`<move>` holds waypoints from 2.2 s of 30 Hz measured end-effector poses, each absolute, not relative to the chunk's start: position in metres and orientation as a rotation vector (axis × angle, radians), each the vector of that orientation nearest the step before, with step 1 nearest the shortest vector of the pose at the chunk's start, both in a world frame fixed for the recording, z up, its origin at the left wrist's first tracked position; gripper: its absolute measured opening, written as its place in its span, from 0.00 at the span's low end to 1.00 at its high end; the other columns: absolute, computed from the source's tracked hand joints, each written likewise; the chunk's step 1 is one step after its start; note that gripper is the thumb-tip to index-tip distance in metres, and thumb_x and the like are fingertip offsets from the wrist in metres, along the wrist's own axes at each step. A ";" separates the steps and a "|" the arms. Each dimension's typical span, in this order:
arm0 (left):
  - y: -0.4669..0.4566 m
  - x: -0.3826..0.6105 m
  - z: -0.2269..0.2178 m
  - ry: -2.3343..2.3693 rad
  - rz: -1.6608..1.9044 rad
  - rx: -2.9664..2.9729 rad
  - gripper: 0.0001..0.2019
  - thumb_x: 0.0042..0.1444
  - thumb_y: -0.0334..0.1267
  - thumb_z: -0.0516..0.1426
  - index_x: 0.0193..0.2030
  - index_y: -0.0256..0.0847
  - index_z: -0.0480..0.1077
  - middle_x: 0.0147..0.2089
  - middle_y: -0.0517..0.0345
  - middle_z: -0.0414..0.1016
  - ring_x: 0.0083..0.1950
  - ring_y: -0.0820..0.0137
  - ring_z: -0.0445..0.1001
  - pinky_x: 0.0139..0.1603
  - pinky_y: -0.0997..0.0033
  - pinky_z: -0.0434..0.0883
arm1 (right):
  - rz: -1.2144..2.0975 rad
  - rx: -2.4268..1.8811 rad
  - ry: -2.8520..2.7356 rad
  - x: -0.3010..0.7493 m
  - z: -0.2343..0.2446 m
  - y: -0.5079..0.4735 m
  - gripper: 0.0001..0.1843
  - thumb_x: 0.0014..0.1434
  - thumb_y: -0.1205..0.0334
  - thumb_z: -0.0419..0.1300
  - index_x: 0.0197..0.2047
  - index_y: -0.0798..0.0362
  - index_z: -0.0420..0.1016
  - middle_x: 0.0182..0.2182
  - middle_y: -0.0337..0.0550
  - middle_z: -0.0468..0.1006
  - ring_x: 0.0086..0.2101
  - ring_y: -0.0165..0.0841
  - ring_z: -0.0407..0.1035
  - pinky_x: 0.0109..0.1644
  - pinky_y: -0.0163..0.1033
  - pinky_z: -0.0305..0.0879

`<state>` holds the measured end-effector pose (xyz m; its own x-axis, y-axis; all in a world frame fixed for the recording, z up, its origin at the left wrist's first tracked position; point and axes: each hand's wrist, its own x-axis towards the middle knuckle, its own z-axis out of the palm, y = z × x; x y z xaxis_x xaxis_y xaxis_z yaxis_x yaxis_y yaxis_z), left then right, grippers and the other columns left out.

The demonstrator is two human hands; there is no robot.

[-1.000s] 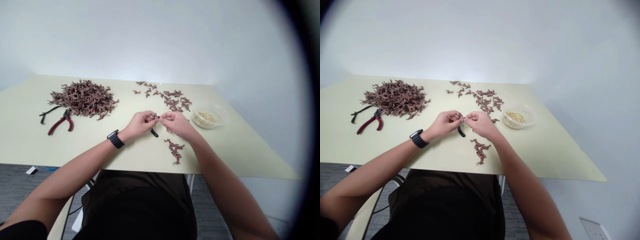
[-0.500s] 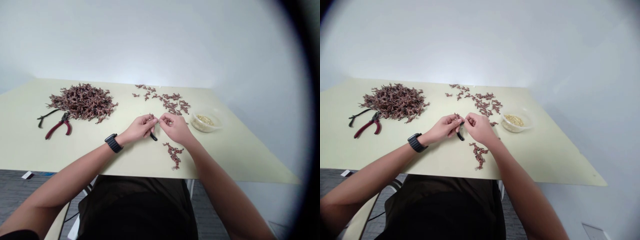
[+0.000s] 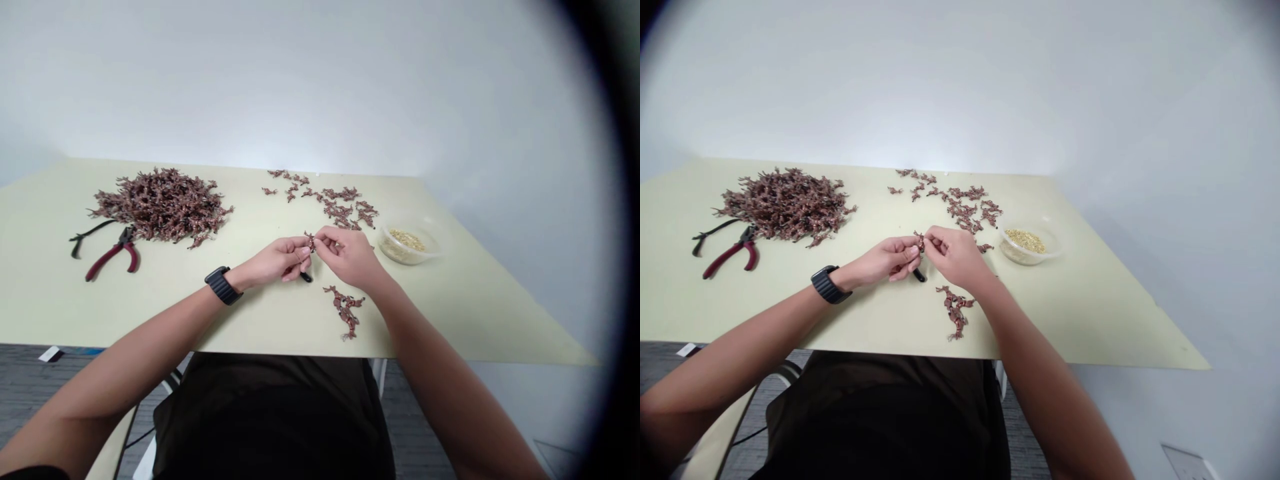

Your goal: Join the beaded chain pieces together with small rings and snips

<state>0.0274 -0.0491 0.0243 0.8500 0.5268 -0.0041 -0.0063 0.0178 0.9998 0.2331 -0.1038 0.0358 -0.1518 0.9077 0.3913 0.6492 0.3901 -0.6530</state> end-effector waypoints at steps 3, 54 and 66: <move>-0.050 0.027 0.025 0.442 0.428 1.510 0.13 0.73 0.47 0.54 0.47 0.38 0.67 0.35 0.62 0.68 0.21 0.82 0.59 0.24 0.75 0.54 | 0.414 -1.349 -1.907 0.234 0.036 -0.104 0.12 0.68 0.58 0.56 0.34 0.50 0.74 0.24 0.36 0.67 0.26 0.30 0.58 0.33 0.39 0.54; -0.056 0.030 0.026 0.513 0.478 1.617 0.16 0.73 0.49 0.54 0.40 0.38 0.66 0.29 0.64 0.66 0.20 0.82 0.58 0.22 0.77 0.54 | 0.556 -1.303 -1.685 0.233 0.027 -0.097 0.07 0.64 0.56 0.64 0.38 0.51 0.77 0.25 0.36 0.73 0.27 0.30 0.64 0.34 0.37 0.61; -0.053 0.033 0.014 0.711 0.742 2.094 0.13 0.72 0.43 0.53 0.39 0.38 0.70 0.28 0.62 0.71 0.27 0.76 0.65 0.32 0.74 0.63 | 0.982 -1.325 -1.213 0.219 0.023 -0.097 0.13 0.58 0.52 0.70 0.36 0.54 0.80 0.25 0.39 0.76 0.15 0.24 0.62 0.16 0.34 0.57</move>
